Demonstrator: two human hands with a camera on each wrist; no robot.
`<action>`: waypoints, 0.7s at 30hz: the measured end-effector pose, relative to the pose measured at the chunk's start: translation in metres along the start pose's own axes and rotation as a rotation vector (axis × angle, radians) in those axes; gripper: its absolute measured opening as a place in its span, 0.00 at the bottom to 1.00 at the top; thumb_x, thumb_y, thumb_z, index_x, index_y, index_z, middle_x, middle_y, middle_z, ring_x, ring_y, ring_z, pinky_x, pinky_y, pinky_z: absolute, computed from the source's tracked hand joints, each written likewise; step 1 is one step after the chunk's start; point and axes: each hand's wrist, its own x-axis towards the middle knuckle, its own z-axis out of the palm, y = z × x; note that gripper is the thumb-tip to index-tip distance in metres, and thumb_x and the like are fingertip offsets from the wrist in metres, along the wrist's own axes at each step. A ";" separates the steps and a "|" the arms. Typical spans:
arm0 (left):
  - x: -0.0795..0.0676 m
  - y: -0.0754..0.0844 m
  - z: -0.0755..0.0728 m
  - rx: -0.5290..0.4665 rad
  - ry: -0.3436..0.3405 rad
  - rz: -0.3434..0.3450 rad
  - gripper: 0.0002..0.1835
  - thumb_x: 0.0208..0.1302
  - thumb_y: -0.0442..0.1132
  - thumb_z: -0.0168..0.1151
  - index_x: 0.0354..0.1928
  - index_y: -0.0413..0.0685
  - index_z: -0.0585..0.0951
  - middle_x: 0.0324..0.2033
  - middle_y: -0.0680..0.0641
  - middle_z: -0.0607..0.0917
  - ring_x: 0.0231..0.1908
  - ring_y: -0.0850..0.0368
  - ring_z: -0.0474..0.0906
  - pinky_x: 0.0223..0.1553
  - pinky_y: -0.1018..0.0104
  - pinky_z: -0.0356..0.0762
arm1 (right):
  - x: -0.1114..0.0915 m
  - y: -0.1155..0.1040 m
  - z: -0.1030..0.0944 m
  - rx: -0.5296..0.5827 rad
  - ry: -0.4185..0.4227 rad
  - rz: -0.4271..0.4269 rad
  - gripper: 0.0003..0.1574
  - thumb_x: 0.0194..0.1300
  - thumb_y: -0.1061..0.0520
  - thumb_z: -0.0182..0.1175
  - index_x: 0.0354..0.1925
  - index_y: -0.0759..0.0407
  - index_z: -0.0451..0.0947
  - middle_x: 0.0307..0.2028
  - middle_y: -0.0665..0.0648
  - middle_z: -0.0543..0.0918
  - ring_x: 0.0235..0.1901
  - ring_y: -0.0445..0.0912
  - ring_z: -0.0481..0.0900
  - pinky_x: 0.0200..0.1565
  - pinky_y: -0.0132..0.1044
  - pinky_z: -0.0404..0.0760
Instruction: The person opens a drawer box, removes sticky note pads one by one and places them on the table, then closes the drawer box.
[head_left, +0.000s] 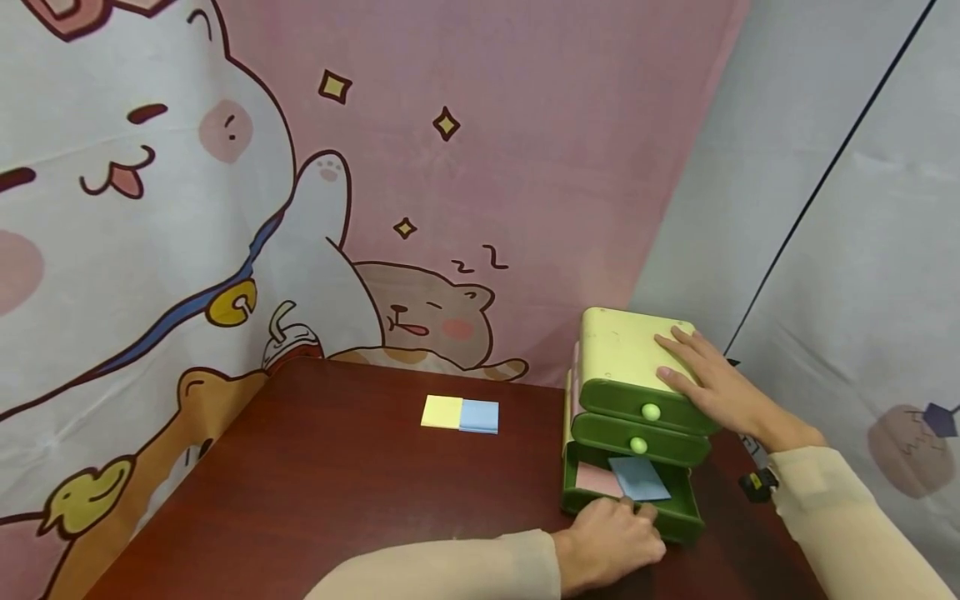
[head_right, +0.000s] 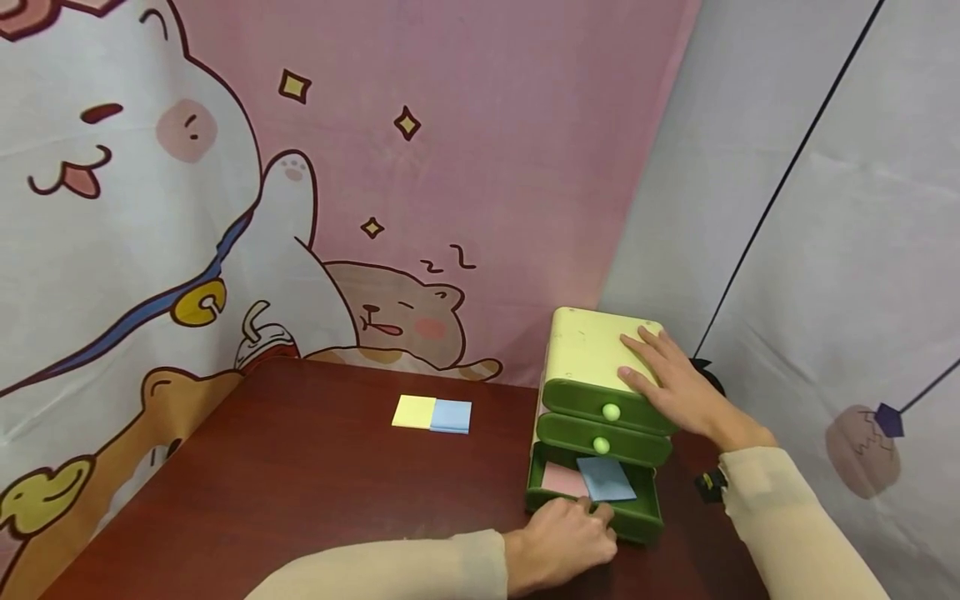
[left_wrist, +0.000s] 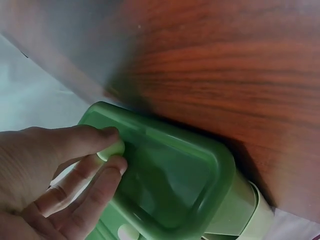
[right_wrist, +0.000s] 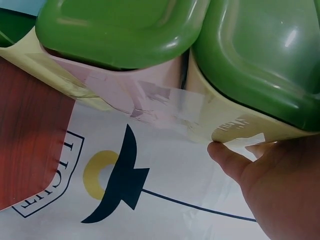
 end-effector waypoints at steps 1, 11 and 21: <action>-0.001 0.000 0.000 0.005 0.011 0.009 0.17 0.88 0.49 0.64 0.37 0.86 0.88 0.43 0.66 0.86 0.30 0.69 0.78 0.20 0.74 0.73 | 0.000 0.000 0.000 -0.001 0.002 -0.001 0.47 0.92 0.39 0.55 0.95 0.53 0.55 0.95 0.72 0.46 0.94 0.78 0.34 0.79 0.93 0.45; -0.015 -0.003 0.001 0.042 0.080 0.078 0.17 0.88 0.49 0.63 0.38 0.87 0.87 0.42 0.67 0.86 0.34 0.70 0.82 0.24 0.76 0.76 | 0.001 0.002 0.000 -0.016 0.012 0.000 0.47 0.92 0.39 0.55 0.95 0.52 0.56 0.95 0.71 0.47 0.94 0.78 0.35 0.79 0.93 0.46; -0.024 -0.003 -0.003 0.031 0.182 0.150 0.17 0.88 0.50 0.63 0.35 0.84 0.88 0.39 0.68 0.89 0.32 0.71 0.82 0.26 0.75 0.80 | 0.000 0.000 -0.001 -0.016 0.008 0.005 0.47 0.92 0.39 0.55 0.95 0.52 0.56 0.95 0.72 0.47 0.94 0.78 0.36 0.80 0.92 0.46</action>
